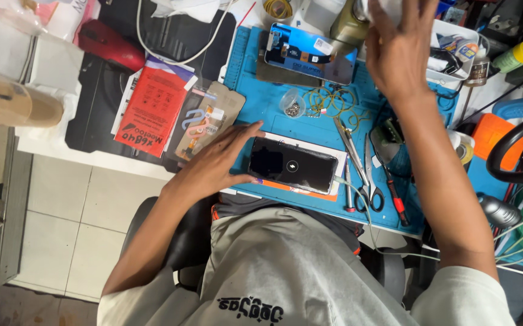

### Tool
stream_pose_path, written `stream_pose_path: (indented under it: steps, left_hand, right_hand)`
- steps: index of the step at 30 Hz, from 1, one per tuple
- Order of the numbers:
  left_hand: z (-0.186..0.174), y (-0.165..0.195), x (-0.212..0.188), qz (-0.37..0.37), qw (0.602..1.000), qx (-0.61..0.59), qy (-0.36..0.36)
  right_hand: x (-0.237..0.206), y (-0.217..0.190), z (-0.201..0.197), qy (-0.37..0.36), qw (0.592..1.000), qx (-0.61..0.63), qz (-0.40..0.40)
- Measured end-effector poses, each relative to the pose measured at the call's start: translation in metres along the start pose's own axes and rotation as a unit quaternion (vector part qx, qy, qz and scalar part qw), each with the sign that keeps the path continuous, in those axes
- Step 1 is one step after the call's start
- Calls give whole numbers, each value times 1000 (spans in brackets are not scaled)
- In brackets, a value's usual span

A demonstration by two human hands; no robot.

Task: The person holds a smartphone on a repair mat and squeezes adhesive from a tube along the edge of the phone's screen, rotating the phone to reach all sides. They then set the phone down, use another phone, pick the phone back up, press along its edges, and wipe the screen with a tissue.

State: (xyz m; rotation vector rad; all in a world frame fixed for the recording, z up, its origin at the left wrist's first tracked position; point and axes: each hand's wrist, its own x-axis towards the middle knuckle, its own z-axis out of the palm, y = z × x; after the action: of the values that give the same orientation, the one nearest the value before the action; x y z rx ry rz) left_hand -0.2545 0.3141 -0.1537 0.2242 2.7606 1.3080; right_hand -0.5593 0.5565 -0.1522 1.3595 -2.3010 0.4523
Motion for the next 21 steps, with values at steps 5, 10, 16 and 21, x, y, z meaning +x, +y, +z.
stream_pose_path:
  steps: [5,10,16,21]
  left_hand:
    - [-2,-6,1,15,1000,-14,-1]
    - [-4,-6,0,9,1000,-28,3]
    - [-4,-3,1,37,995,-87,43]
    - [10,2,5,109,966,-207,108]
  right_hand:
    - [4,-2,-8,4,1000,8,-11]
    - [6,1,-8,-1,1000,17,10]
    - [-5,16,4,-6,1000,26,-14]
    - [-11,27,14,-5,999,48,16]
